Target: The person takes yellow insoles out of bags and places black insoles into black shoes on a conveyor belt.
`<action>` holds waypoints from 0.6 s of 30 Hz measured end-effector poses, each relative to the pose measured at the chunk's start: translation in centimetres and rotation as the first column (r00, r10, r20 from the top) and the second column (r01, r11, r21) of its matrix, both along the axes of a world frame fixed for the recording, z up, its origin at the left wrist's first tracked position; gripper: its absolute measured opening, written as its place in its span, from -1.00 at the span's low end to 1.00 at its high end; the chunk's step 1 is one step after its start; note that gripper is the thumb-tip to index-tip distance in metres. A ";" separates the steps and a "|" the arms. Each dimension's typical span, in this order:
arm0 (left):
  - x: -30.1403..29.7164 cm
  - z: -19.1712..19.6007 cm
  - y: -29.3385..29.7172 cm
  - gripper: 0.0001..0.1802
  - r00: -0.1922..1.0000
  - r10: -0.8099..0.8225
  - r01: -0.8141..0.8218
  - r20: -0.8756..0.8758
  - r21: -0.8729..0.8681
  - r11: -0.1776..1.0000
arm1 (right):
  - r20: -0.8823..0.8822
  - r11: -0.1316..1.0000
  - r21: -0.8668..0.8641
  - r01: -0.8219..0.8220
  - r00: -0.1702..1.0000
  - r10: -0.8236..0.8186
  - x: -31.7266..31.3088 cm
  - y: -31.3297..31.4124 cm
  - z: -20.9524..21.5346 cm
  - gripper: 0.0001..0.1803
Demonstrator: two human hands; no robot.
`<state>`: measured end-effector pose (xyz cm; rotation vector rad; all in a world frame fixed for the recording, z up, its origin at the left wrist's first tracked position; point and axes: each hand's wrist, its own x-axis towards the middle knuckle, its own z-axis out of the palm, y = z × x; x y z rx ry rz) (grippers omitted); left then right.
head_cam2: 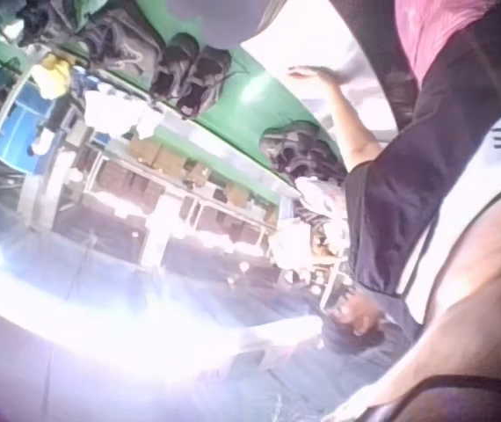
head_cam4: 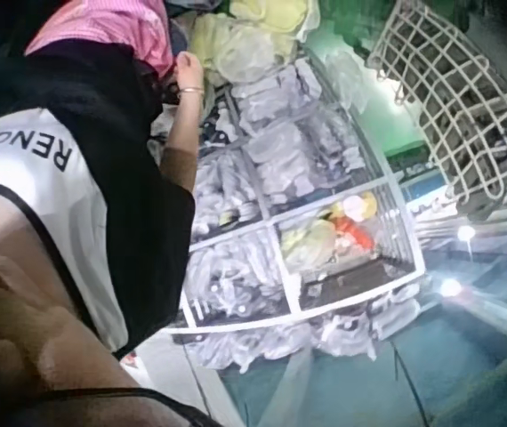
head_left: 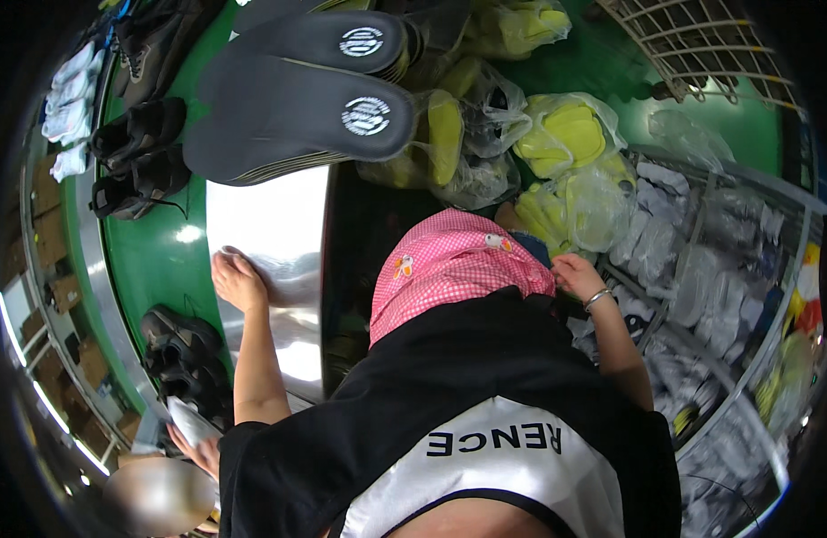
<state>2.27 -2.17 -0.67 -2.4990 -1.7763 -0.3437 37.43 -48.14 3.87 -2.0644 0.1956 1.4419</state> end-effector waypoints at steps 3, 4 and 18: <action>2.4 0.7 -3.9 -0.44 0.956 0.294 -0.294 0.007 0.031 0.955 | -0.030 0.997 -0.005 -0.073 0.997 0.073 5.0 -0.6 -3.6 -0.67; 3.6 0.8 -6.2 -0.43 0.940 0.339 -0.340 0.031 0.060 0.939 | -0.053 0.996 0.007 -0.087 0.995 0.087 6.4 -1.2 -5.8 -0.66; 30.8 -20.8 -21.1 -0.66 0.967 -0.200 0.257 0.160 -0.612 0.748 | 0.439 0.623 -0.128 -0.772 0.519 0.734 9.7 -1.9 -26.5 -0.79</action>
